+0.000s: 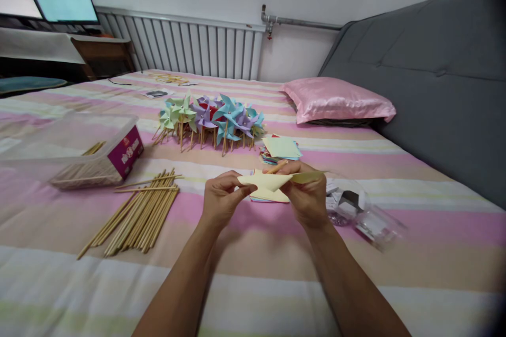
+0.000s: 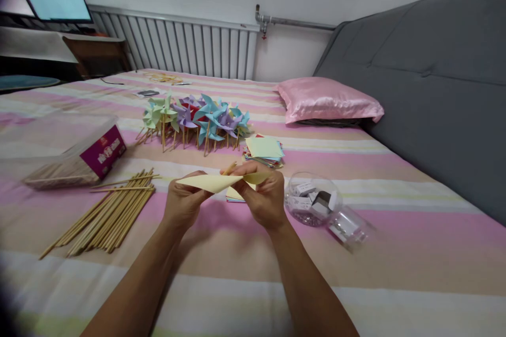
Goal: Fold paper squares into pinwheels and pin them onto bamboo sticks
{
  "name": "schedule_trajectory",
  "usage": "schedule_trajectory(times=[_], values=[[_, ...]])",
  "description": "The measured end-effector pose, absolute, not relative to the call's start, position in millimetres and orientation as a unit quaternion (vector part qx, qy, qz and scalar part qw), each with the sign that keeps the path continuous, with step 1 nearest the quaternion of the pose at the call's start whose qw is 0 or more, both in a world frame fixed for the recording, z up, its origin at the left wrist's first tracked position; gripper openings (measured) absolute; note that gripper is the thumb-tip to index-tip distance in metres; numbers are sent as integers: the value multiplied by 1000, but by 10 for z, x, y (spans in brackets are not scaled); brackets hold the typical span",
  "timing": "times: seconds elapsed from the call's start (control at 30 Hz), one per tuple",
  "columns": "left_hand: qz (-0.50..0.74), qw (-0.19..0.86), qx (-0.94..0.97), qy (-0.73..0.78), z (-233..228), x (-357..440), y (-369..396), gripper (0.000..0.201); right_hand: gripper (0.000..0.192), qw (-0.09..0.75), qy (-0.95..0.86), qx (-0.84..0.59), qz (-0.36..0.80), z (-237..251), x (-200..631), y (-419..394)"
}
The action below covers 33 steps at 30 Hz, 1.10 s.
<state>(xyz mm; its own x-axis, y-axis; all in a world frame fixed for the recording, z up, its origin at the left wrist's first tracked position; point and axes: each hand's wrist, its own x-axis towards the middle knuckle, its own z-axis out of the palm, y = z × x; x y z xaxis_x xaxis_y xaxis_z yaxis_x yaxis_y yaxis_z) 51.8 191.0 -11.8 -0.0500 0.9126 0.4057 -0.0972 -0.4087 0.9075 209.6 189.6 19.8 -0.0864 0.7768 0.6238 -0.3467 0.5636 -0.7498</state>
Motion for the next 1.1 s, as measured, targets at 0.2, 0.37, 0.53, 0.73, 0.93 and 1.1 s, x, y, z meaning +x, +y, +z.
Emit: schedule_trajectory(times=[0.2,0.37,0.53,0.73,0.93,1.1], values=[[641,358,575,362,-103,543,1904,5,6,673,-588,-203,400,166,2105,1929],[639,345,584,361,-83,565,1896,3,8,687,-587,-248,350,125,2116,1963],[634,353,583,366,-103,571,1891,5,22,688,-550,-284,378,129,2093,1957],[629,382,567,370,-99,599,1880,6,28,692,-520,-276,417,178,2063,1933],[573,463,525,427,-54,653,1866,12,36,712,-461,-287,445,142,2041,2004],[471,541,553,424,-49,649,1851,29,38,740,-397,-321,438,127,2080,2086]])
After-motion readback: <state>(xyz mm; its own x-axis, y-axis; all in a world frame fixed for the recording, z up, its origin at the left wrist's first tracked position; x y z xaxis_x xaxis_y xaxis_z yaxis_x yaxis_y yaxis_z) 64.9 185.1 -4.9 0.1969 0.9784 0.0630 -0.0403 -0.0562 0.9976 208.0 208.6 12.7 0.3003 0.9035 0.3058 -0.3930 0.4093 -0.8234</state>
